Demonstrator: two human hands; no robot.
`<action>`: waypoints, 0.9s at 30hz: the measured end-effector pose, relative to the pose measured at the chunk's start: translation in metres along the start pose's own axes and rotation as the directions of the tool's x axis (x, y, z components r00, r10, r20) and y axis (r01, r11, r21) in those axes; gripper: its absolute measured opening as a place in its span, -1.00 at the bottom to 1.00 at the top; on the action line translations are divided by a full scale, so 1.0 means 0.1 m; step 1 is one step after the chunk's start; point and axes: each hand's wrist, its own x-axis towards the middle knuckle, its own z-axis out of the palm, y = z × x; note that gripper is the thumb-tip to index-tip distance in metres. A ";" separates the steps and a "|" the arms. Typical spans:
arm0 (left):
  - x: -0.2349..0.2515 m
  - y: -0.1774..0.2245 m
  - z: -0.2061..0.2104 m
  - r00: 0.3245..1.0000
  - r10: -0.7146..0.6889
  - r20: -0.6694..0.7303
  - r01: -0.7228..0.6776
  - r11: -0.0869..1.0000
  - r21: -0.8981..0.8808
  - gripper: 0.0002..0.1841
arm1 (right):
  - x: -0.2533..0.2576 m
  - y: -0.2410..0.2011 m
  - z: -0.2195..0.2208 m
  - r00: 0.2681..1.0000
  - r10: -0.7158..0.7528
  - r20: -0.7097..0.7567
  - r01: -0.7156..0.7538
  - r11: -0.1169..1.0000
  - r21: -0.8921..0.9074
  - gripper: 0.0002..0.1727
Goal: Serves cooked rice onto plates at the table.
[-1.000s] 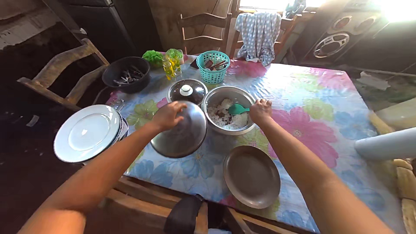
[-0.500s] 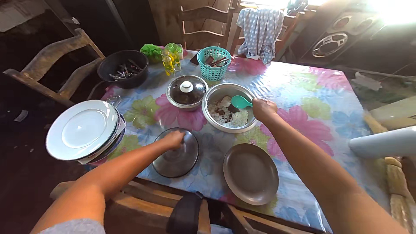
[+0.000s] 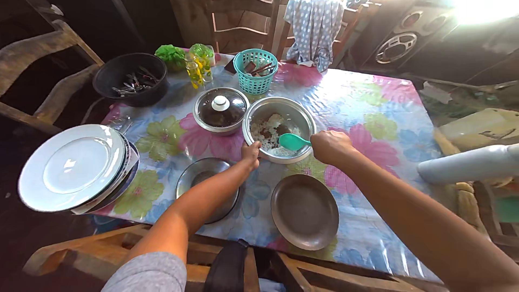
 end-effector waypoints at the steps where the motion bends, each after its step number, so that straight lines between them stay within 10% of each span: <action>1: -0.01 0.01 0.01 1.000 0.018 0.005 -0.018 1.000 -0.023 -0.49 | -0.04 -0.01 0.00 1.000 0.012 0.021 -0.012 1.000 0.002 -0.81; 9: -0.21 0.01 0.03 0.960 0.216 0.179 -0.225 0.974 0.031 -0.44 | -0.14 -0.23 0.02 0.994 0.045 0.104 -0.043 0.999 -0.017 -0.75; 27: -0.03 0.06 -0.13 0.898 0.209 0.388 -0.235 0.972 0.022 -0.52 | 0.74 0.60 0.57 0.963 -0.269 0.018 0.240 0.885 0.398 -0.68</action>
